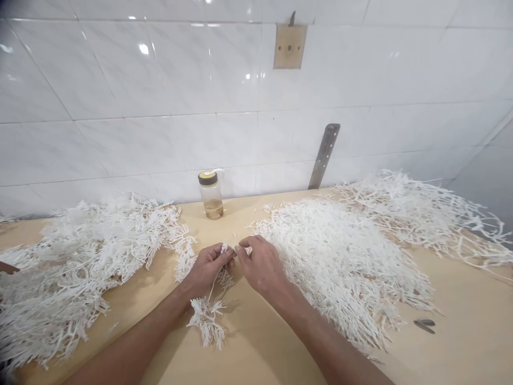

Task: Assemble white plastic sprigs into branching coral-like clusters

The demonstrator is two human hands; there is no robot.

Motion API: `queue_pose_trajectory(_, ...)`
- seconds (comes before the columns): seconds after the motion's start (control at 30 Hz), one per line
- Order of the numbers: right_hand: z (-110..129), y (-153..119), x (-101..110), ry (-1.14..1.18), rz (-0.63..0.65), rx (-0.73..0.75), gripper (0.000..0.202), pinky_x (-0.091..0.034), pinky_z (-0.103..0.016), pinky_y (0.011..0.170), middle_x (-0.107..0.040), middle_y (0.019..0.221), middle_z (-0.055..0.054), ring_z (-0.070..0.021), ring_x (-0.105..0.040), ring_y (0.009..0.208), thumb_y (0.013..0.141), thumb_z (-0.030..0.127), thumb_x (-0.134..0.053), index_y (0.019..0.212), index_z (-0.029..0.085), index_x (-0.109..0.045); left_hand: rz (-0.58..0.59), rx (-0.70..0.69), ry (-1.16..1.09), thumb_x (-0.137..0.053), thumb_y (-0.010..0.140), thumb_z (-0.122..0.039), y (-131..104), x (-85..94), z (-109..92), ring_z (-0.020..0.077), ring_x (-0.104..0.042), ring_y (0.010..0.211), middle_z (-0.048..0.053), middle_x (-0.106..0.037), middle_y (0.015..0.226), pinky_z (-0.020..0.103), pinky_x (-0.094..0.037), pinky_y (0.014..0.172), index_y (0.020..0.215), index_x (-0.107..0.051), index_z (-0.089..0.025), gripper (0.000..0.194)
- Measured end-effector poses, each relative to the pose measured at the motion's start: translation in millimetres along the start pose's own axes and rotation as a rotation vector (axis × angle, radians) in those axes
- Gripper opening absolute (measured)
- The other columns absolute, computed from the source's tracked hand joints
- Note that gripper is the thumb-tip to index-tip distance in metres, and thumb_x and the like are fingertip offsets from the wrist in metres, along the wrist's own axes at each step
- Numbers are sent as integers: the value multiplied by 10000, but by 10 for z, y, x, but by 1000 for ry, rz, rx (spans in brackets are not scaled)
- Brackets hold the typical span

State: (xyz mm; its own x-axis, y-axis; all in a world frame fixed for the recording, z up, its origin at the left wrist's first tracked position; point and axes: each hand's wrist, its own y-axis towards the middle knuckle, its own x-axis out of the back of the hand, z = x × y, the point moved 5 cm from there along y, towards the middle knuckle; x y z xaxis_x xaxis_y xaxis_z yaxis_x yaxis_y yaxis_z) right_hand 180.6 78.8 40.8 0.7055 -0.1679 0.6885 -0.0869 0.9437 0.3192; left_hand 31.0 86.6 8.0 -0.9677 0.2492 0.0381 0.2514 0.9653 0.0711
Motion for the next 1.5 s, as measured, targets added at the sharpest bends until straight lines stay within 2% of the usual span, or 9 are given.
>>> queue_pose_trajectory(0.2, 59, -32, -65, -23, 22, 42, 157, -441, -301, 714, -700, 866, -34, -171, -621, 729, 889, 196, -546, 796, 198, -672, 26, -9, 5, -659, 830, -510, -5, -22, -1, 128, -526, 593, 16, -622, 641, 251, -397, 595, 672, -631, -155, 389)
queue_pose_trajectory(0.57, 4, -32, -130, -328, -204, 174, 147, -308, -262, 513, -573, 791, -49, -140, -485, 578, 878, 92, -469, 777, 177, -534, 46, 1, 163, -627, 857, -479, -35, -5, -9, 96, -428, 522, -24, -527, 549, 229, -322, 517, 608, -524, -166, 413)
queue_pose_trajectory(0.7, -91, 52, 73, -306, -368, 169, 143, -318, -260, 528, -544, 744, -32, -146, -479, 587, 855, 114, -476, 742, 201, -479, 41, 12, 87, -646, 844, -488, -44, -12, -23, 114, -511, 565, 29, -630, 629, 238, -382, 554, 667, -611, -140, 392)
queue_pose_trajectory(0.87, -175, 123, 407, -260, -458, 152, 97, -370, -288, 594, -564, 705, -22, -160, -511, 598, 835, 195, -526, 742, 205, -501, 3, 90, -98, -730, 782, -448, -9, -3, 73, 141, -597, 639, 85, -729, 826, 246, -440, 571, 1059, -663, -130, 427)
queue_pose_trajectory(1.0, -257, 165, 723, -279, -515, 56, 25, -401, -315, 624, -631, 791, -54, -169, -540, 610, 800, 192, -545, 810, 185, -567, -8, 102, -145, -772, 743, -418, 4, 17, 89, 138, -612, 635, 92, -742, 812, 234, -442, 557, 949, -636, -141, 371)
queue_pose_trajectory(1.1, -211, 153, 856, -273, -550, 24, 150, -416, -327, 611, -658, 982, -119, -164, -554, 609, 781, 157, -522, 899, 160, -615, -20, 97, -169, -781, 735, -407, -8, 22, 50, 136, -616, 623, 65, -729, 753, 232, -445, 556, 815, -564, -167, 334)
queue_pose_trajectory(1.2, -70, 114, 730, -110, -422, 38, 192, -449, -328, 603, -678, 976, -122, -155, -565, 578, 842, 212, -512, 966, 151, -645, -4, 106, -160, -771, 743, -417, -25, -1, 20, 139, -620, 618, 62, -727, 755, 236, -447, 556, 788, -533, -178, 340)
queue_pose_trajectory(1.4, 160, -15, 31, 76, 123, 31, 218, -493, -326, 680, -723, 1004, -76, -182, -643, 719, 874, 310, -549, 996, 200, -691, 50, 80, -75, -813, 690, -425, -38, -47, -9, 117, -561, 552, -25, -619, 588, 216, -396, 525, 764, -550, -176, 370)
queue_pose_trajectory(1.5, 105, -26, -109, 137, 187, -23, 170, -478, -309, 651, -730, 872, -37, -172, -636, 676, 850, 273, -546, 902, 217, -699, 63, 80, -66, -821, 669, -458, -45, -49, -9, 108, -538, 540, -36, -611, 593, 216, -382, 518, 759, -546, -180, 401)
